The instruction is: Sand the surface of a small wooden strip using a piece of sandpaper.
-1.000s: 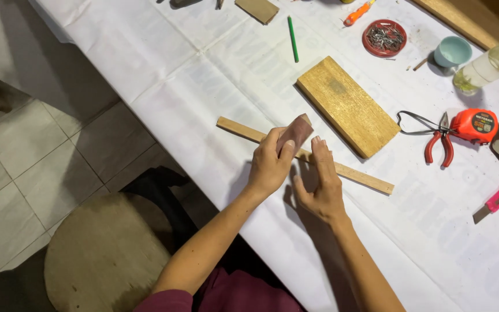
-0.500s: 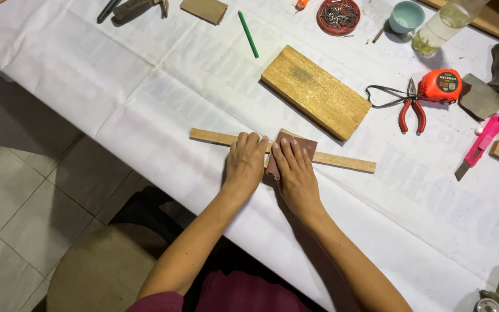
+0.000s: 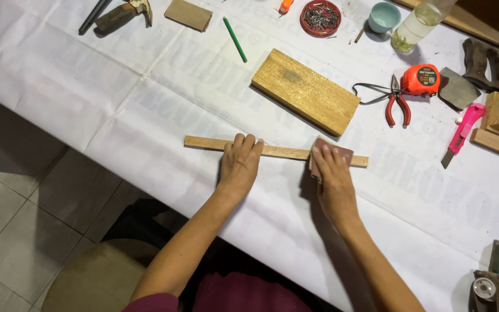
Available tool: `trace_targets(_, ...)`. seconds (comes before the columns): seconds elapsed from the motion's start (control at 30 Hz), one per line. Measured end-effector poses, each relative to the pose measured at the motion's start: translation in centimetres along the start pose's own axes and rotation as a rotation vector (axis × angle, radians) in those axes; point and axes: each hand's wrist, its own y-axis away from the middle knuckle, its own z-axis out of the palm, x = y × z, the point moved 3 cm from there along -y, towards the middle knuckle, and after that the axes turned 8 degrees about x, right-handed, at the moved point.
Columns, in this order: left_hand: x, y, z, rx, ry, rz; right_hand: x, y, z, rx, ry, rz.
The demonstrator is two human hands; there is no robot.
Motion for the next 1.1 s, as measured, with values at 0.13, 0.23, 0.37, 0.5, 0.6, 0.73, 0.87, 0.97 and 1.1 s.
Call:
trace_targets(0.13, 0.4, -0.1, -1.2, 0.017, 0.023, 0.023, -5.2, -1.1, 2.8, 0.011, -0.109, -0.067)
trace_targets(0.23, 0.2, -0.5, -1.1, 0.038, 0.034, 0.042, -5.2, -1.7, 3.5, 0.040, -0.110, -0.149)
trace_targets(0.37, -0.4, -0.1, -0.2, -0.006, 0.030, 0.031, -0.3, -0.5, 1.4, -0.048, -0.033, 0.017)
trace_targets(0.5, -0.4, -0.2, -0.6, -0.016, 0.034, 0.043, 5.7, 1.0, -1.6, -0.049, 0.103, 0.113)
trace_targets(0.6, -0.2, -0.4, -1.4, 0.018, 0.058, 0.071, 6.0, 1.5, -2.3, -0.007, 0.118, 0.155)
trace_targets(0.73, 0.2, -0.9, -2.6, 0.060, 0.090, 0.105, 0.8, 0.0, -2.1, 0.050, 0.055, 0.109)
trace_targets(0.87, 0.4, -0.7, -2.0, 0.074, 0.112, 0.153, -5.9, -1.5, 1.0, 0.048, -0.003, -0.051)
trace_targets(0.97, 0.1, -1.0, -1.7, 0.095, 0.101, 0.191, -7.7, -1.8, 3.0, 0.033, -0.057, -0.072)
trace_targets(1.1, 0.4, -0.4, -2.3, 0.094, 0.092, 0.205, -6.9, -0.3, 2.9, -0.003, -0.056, -0.074)
